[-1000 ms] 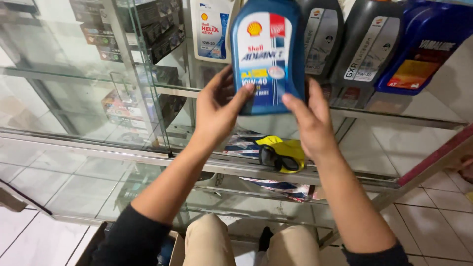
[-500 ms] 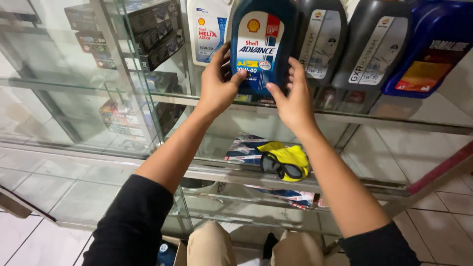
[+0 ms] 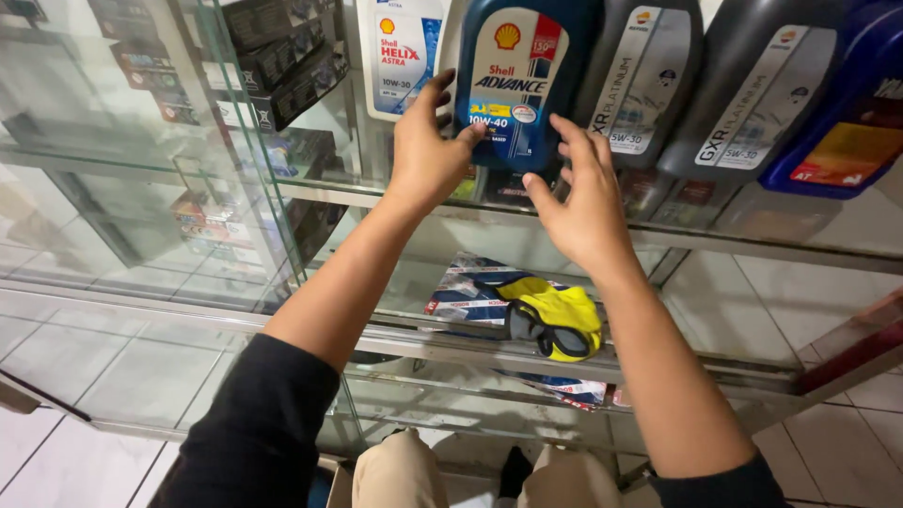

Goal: Cleaning and organizing motor oil bottles in a display case.

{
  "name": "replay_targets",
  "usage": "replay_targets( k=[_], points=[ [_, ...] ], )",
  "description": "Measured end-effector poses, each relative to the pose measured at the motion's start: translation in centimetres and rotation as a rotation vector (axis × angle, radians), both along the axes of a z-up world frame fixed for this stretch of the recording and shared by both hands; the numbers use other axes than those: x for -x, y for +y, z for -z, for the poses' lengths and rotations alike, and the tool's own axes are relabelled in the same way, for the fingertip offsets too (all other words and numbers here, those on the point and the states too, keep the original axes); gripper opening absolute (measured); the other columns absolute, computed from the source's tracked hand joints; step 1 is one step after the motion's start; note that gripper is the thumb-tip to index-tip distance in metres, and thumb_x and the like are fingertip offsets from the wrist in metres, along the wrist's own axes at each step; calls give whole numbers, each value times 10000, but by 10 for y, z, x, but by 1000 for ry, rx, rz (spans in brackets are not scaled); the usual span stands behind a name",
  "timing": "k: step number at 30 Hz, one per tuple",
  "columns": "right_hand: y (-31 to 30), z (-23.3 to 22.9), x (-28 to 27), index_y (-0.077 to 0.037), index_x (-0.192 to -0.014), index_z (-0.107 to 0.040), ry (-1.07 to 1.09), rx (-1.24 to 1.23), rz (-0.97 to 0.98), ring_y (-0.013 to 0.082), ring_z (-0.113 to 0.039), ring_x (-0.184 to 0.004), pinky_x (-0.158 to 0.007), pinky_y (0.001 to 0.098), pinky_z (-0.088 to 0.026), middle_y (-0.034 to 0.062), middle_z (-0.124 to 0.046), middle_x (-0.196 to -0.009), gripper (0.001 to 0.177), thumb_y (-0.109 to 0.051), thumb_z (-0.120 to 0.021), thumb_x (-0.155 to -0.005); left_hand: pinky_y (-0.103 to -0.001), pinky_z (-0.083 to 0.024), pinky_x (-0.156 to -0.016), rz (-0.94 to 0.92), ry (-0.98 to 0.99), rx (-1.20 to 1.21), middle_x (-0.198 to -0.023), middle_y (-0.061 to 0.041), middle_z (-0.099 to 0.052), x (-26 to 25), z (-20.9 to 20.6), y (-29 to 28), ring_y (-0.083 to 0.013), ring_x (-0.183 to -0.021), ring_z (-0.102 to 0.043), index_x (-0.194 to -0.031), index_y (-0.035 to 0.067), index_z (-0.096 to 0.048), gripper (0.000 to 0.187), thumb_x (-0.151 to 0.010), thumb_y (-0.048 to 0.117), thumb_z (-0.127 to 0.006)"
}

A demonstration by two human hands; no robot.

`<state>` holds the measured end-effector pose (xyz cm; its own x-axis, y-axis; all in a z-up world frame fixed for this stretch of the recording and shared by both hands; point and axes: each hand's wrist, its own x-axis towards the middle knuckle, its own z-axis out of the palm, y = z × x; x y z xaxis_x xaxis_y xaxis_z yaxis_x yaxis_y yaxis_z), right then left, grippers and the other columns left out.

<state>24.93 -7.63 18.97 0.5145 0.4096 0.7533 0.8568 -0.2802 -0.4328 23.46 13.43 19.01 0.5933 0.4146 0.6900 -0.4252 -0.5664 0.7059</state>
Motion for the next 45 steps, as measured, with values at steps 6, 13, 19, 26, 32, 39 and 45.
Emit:
replay_targets(
  k=[6,13,19,26,32,39,45],
  points=[
    [0,0,-2,26,-1461,-467,-8,54,10,374,-584,-1241,-1002,453,-531,226,-480,-1387,649,-64,-727,-873,-394,-610,-812,-165,-64,-79,-1154,-198,-614,-7,4,-4,-293,-936,-678,-1207,35,-539,539,-733,16,-796],
    [3,0,-15,34,-1469,-473,23,144,28,342,-592,-1168,-971,413,-507,221,-516,-1384,718,-187,-785,-862,-575,-556,-828,-234,-25,-227,-1150,-350,-534,-24,12,-12,-531,-922,-648,-1207,-87,-384,600,-739,29,-740],
    [4,-5,-12,61,-1482,-459,27,251,76,377,-538,-1260,-1060,428,-441,249,-469,-1433,753,-251,-775,-874,-556,-579,-790,-236,33,-173,-1147,-400,-539,-29,12,-9,-537,-855,-663,-1213,-112,-389,524,-773,-8,-655],
    [2,-2,-26,131,-1491,-405,87,267,88,300,-607,-1137,-947,402,-511,236,-449,-1320,832,-278,-788,-876,-510,-581,-841,-256,70,-241,-1149,-364,-570,-37,16,-1,-505,-942,-662,-1236,-161,-434,604,-761,49,-743],
    [4,-4,-29,144,-1501,-379,72,283,82,305,-631,-1089,-917,402,-526,226,-467,-1235,855,-283,-791,-886,-505,-566,-897,-248,12,-213,-1127,-346,-571,-37,21,4,-480,-981,-647,-1171,-127,-435,536,-797,90,-752],
    [6,-7,-31,124,-1520,-367,89,298,84,322,-645,-1059,-888,413,-548,227,-474,-1216,860,-290,-784,-891,-521,-593,-816,-252,43,-158,-1143,-371,-558,-31,14,0,-506,-903,-675,-1195,-128,-430,476,-809,14,-668],
    [7,-6,-30,95,-1522,-384,83,278,77,329,-655,-1050,-874,423,-555,220,-471,-1199,826,-281,-775,-899,-525,-581,-843,-250,45,-172,-1152,-399,-553,-40,17,5,-524,-904,-663,-1197,-140,-442,467,-802,-1,-648]
  ],
)
